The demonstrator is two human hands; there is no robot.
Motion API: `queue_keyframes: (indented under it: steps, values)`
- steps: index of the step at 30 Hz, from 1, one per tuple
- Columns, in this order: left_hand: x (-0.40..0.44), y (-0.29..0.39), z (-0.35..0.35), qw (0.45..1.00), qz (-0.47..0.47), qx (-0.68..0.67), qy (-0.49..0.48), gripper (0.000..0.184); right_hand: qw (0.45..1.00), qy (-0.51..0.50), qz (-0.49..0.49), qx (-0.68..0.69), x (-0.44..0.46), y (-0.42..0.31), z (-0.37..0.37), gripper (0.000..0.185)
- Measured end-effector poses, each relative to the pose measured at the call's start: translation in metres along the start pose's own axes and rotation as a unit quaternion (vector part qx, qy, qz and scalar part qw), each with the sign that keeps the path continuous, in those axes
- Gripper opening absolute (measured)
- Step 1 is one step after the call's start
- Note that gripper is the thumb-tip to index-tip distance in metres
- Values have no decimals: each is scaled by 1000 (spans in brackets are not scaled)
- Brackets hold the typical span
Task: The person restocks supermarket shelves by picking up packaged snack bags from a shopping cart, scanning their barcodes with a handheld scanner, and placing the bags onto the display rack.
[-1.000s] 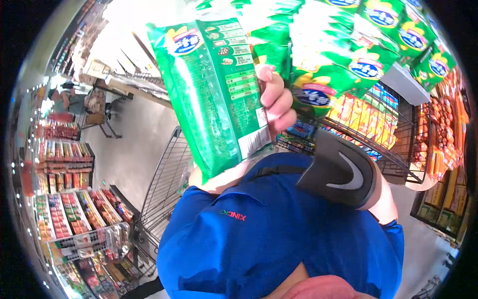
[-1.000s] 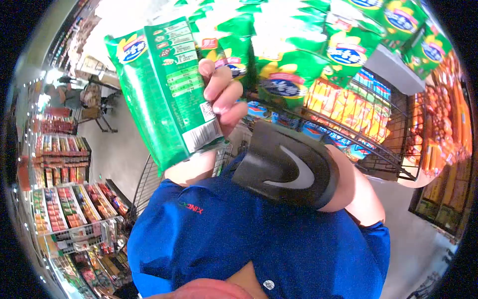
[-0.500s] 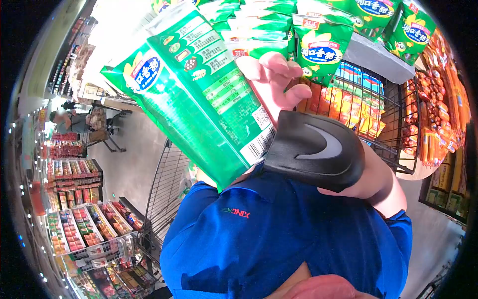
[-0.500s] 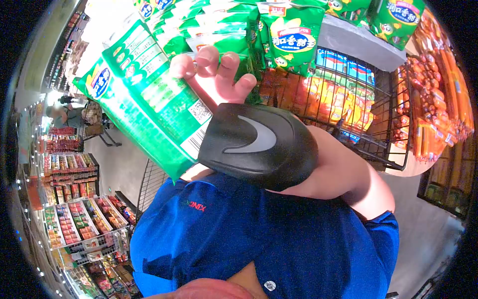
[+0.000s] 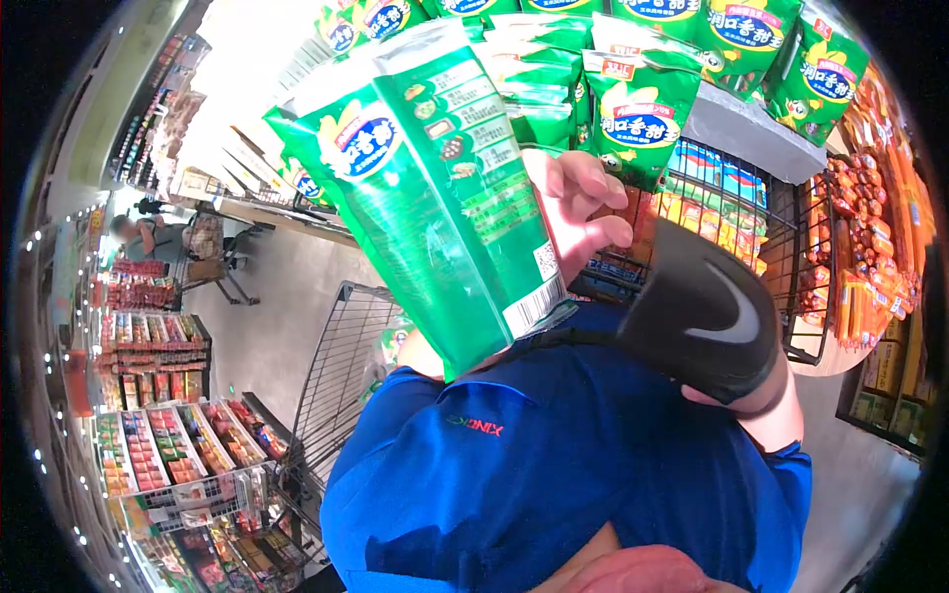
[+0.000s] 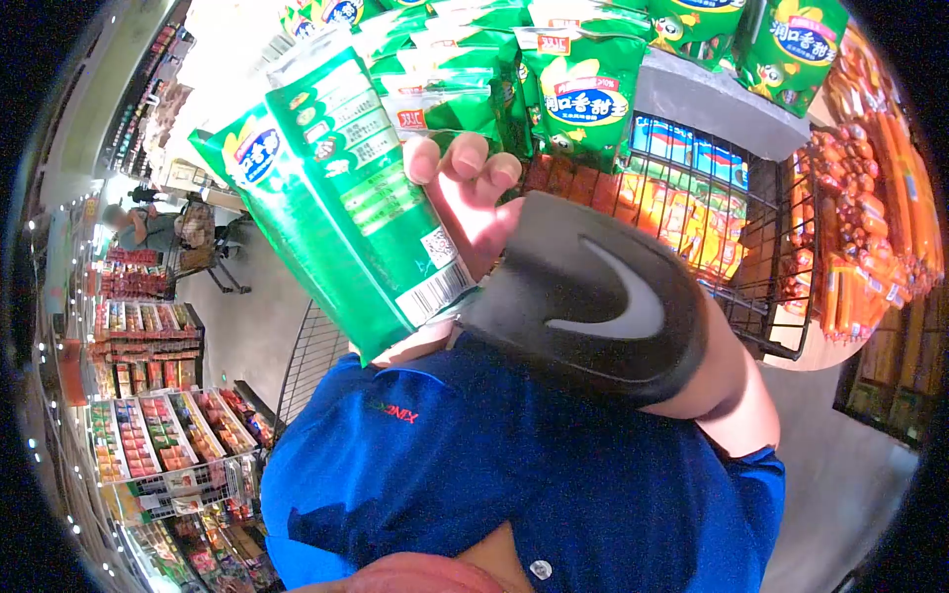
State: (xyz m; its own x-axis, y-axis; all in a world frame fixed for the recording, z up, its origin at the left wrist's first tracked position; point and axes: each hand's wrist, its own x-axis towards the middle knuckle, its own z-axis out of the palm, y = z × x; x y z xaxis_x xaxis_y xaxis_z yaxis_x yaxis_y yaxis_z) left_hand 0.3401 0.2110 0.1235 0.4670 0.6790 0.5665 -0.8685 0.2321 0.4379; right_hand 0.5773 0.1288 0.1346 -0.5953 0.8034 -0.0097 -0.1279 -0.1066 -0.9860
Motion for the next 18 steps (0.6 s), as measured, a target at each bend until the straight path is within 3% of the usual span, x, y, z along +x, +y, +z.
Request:
queue_keyframes:
  steps: [4,7,8,9,11,12,13,14,16,17,18]
  values:
    - [-12,-5,-7,998,0,29,51,27,986,117,99,69,-28,15,-10,63]
    - [-22,7,-37,986,-108,-38,-119,40,972,160,130,117,-20,8,-9,62]
    - [-38,12,-10,995,-94,-18,34,42,997,65,33,-20,-5,-6,-5,59]
    - [-44,15,-6,992,-78,41,91,41,985,-32,-64,-156,5,-14,-4,56]
    - [-59,6,0,955,-10,188,228,45,988,-55,-11,-142,8,-14,-6,63]
    - [-57,1,-1,961,4,169,220,53,988,-81,41,-129,8,-14,-5,70]
    - [-43,-3,15,935,-14,259,241,54,988,-79,44,-128,8,-15,-1,70]
    - [-29,-6,31,901,-31,346,259,54,998,-33,58,-4,12,-18,8,66]
    - [-17,-12,37,895,-68,349,270,52,966,59,78,239,17,-23,21,57]
    - [-11,-15,37,911,-76,326,243,51,999,11,-49,12,18,-20,15,51]
    - [-5,-16,38,925,-85,302,215,50,999,12,-51,9,19,-21,14,51]
